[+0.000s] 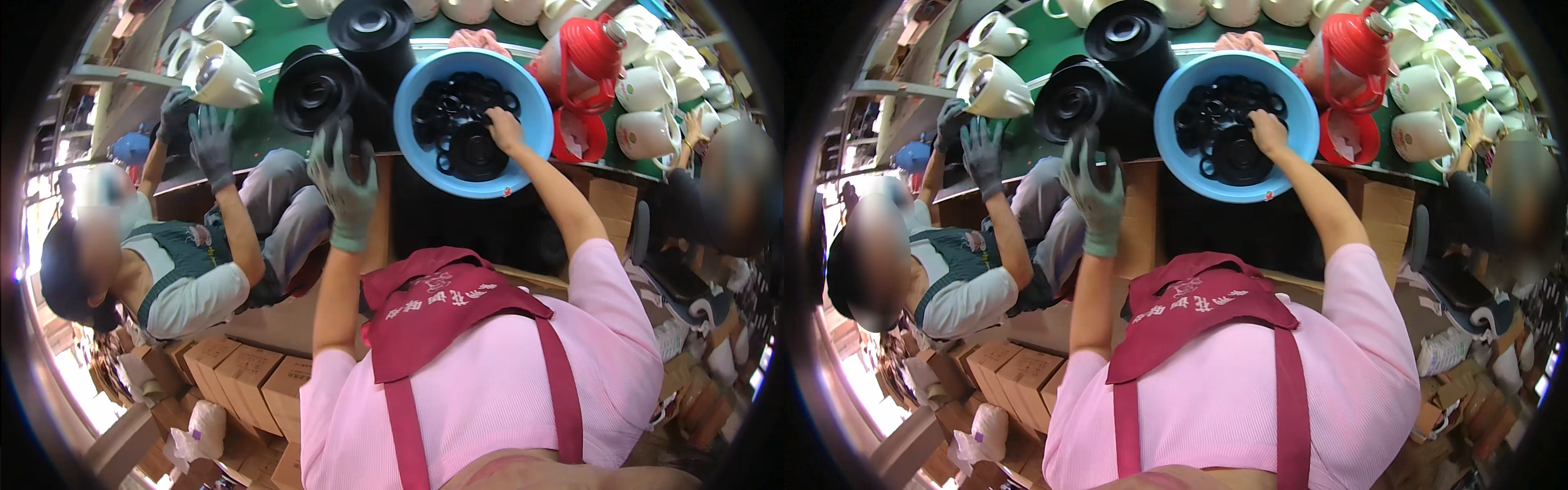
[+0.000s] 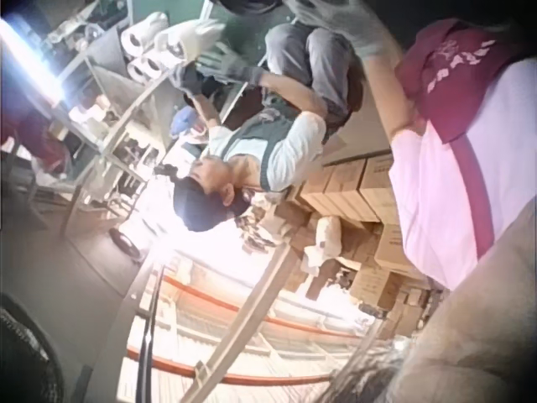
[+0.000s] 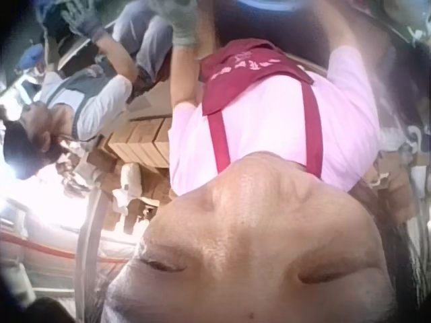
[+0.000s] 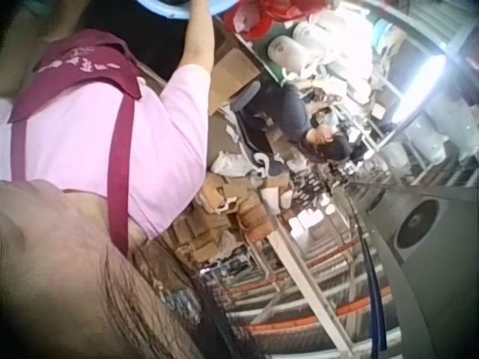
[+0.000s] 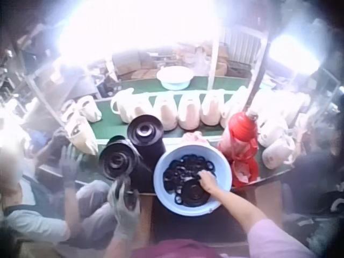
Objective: The person assembles white electric kettles by inserting black heating elements into the kettle bases and placing lids on top. They then move to a second station to assemble black pots by inserting black rings into the pot bases and placing lids on top. The person handles items one at a time and places finished units into cardboard boxes.
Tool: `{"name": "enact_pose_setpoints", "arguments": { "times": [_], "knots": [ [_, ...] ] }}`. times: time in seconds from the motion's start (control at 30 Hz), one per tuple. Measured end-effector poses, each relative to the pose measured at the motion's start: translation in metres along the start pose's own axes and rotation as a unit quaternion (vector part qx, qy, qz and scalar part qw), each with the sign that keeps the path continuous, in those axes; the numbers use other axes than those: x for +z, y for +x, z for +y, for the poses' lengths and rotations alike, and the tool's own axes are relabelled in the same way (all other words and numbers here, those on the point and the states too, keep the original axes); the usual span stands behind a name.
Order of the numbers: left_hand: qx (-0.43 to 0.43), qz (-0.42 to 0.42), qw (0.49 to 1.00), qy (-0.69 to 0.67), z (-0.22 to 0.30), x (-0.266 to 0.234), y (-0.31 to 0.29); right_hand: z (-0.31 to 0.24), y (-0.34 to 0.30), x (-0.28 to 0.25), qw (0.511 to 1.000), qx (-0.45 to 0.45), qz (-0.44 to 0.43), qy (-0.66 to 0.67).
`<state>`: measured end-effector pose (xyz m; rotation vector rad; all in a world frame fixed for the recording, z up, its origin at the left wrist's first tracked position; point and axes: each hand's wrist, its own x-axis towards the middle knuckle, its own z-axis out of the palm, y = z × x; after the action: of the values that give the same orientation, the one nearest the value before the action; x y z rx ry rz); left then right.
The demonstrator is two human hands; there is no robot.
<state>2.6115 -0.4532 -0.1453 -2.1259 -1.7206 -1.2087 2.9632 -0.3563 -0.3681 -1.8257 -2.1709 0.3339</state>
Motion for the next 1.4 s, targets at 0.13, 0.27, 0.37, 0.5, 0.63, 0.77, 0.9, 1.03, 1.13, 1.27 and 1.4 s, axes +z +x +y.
{"name": "enact_pose_setpoints", "arguments": {
  "times": [0.13,0.27,0.37,0.5,0.63,0.77,0.9,1.03,1.13,1.27,1.4],
  "knots": [
    [-0.013,-0.060,0.987,0.151,-0.067,0.006,0.080,-0.016,-0.003,-0.034,0.996,0.020,0.029,0.076],
    [-0.058,-0.290,0.938,0.181,-0.115,0.013,0.108,-0.029,-0.027,-0.065,0.977,0.081,0.085,0.180],
    [-0.032,-0.289,0.937,0.194,-0.119,0.015,0.105,-0.052,-0.052,-0.087,0.950,0.108,0.140,0.258],
    [0.031,-0.088,0.983,0.158,-0.085,0.004,0.098,-0.093,-0.078,-0.112,0.886,0.198,0.112,0.405],
    [-0.158,-0.067,0.899,-0.404,0.012,-0.016,0.030,-0.141,-0.093,-0.125,0.829,0.177,0.138,0.512],
    [-0.338,-0.220,0.794,-0.455,0.038,-0.004,-0.046,-0.182,-0.105,-0.148,0.843,0.115,0.094,0.518],
    [-0.504,-0.163,0.667,-0.525,0.029,-0.002,-0.085,-0.188,-0.109,-0.165,0.881,0.085,0.168,0.434],
    [-0.546,-0.074,0.607,-0.572,0.038,-0.014,-0.082,-0.185,-0.112,-0.187,0.778,0.092,-0.030,0.620],
    [-0.512,-0.098,0.630,-0.576,0.040,-0.013,-0.085,-0.210,-0.117,-0.189,0.683,0.093,-0.236,0.685],
    [-0.383,-0.131,0.767,-0.498,0.052,-0.018,-0.082,-0.234,-0.124,-0.164,0.710,0.104,-0.259,0.646],
    [-0.375,-0.073,0.768,-0.515,0.052,-0.018,-0.090,-0.255,-0.136,-0.168,0.681,0.179,-0.160,0.692]
  ]
}}
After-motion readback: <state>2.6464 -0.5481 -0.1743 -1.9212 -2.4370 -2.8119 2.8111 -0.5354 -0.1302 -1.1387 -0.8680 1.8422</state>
